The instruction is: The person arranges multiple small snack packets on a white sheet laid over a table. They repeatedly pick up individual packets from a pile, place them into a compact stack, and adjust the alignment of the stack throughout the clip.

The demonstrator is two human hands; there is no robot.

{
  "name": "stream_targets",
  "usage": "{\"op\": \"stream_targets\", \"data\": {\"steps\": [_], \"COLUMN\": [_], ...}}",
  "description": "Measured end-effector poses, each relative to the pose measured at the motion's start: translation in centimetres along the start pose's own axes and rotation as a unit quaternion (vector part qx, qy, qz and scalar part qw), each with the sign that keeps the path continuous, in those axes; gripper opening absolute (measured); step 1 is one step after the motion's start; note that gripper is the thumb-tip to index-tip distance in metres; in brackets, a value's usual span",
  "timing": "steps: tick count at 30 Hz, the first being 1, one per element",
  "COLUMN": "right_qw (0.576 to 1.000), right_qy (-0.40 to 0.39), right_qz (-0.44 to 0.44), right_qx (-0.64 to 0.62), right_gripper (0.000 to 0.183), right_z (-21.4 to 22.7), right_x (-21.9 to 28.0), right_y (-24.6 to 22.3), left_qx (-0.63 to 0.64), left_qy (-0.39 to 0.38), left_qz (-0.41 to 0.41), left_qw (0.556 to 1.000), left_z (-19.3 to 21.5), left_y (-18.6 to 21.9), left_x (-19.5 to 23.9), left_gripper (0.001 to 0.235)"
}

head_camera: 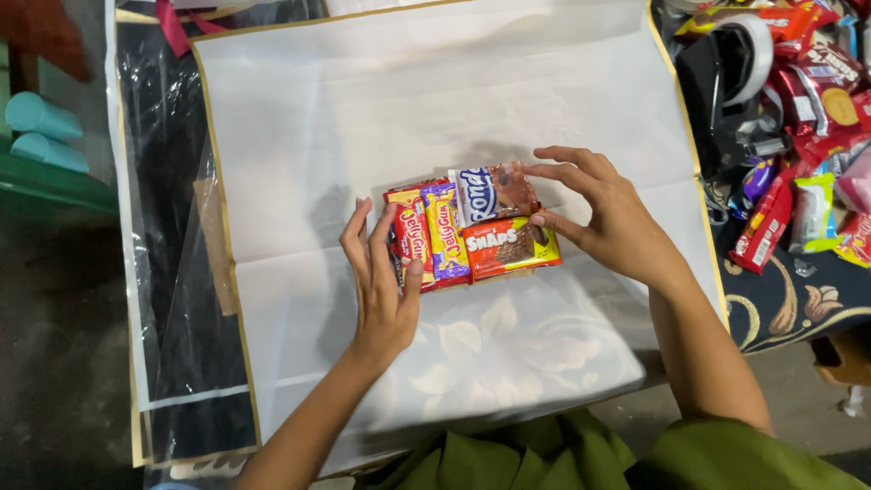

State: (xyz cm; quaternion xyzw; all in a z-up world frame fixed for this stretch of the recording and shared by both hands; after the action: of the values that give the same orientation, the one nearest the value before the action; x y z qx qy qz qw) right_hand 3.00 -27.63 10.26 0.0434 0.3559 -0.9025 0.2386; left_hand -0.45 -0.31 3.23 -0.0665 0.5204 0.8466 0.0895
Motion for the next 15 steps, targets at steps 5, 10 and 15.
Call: {"op": "stream_targets", "data": {"steps": [5, 10, 15], "right_qw": [0.994, 0.971, 0.923], "right_qy": [0.088, 0.200, 0.297], "right_qz": [-0.046, -0.070, -0.109], "right_qx": [0.039, 0.108, 0.218], "right_gripper": [0.047, 0.040, 0.041], "right_z": [1.0, 1.6, 2.5], "right_x": [4.8, 10.6, 16.0], "right_y": [1.3, 3.8, 7.2], "left_qx": [0.009, 0.007, -0.001], "left_qy": [-0.033, -0.111, -0.123], "left_qz": [-0.088, -0.184, -0.219], "left_qw": [0.996, 0.977, 0.968], "left_z": [-7.6, -17.9, -26.8], "left_y": [3.4, 6.9, 9.1], "left_x": [2.0, 3.5, 3.0], "left_gripper": [0.060, 0.060, 0.058]}}
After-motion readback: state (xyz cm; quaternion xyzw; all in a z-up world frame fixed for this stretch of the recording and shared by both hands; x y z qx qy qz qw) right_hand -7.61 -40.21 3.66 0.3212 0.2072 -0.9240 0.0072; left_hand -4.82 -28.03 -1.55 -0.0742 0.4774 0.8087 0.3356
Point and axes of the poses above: each hand's wrist, its own x-axis away from the middle knuckle, its own z-axis out of the back of the hand, y = z × x, the point moved 1 cm from there along -x, towards the middle knuckle, and after that the axes turned 10 degrees about z, right-handed, at the moved point
